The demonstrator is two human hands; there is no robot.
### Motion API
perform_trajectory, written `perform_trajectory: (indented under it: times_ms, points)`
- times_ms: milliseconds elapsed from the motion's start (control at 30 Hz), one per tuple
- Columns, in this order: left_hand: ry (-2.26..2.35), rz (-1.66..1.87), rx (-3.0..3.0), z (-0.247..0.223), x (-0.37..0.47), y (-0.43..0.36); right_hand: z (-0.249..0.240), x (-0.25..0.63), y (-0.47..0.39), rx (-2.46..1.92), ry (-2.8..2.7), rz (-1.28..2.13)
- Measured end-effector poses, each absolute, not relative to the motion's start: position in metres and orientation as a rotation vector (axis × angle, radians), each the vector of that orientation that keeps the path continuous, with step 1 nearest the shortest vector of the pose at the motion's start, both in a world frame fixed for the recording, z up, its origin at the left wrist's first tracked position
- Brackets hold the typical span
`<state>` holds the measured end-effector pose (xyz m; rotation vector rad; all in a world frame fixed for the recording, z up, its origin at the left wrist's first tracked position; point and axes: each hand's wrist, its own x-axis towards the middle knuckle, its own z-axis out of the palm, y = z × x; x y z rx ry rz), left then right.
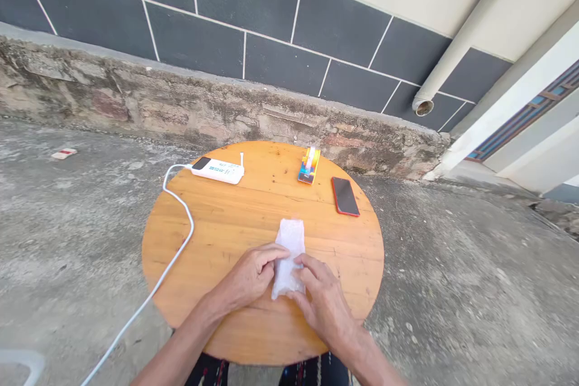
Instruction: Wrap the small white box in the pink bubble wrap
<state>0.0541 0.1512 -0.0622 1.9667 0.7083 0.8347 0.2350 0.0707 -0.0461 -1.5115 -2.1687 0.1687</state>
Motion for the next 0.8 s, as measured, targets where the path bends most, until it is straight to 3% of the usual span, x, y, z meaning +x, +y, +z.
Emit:
perform_trajectory:
  times_ms: [300, 800]
  points:
    - [0.724, 0.828, 1.902, -0.062, 0.055, 0.152, -0.022, 0.245, 0.090, -1.486, -2.141, 0.556]
    - [0.813, 0.811, 1.871, -0.059, 0.055, 0.155, -0.023, 0.254, 0.112, -1.450, -2.047, 0.843]
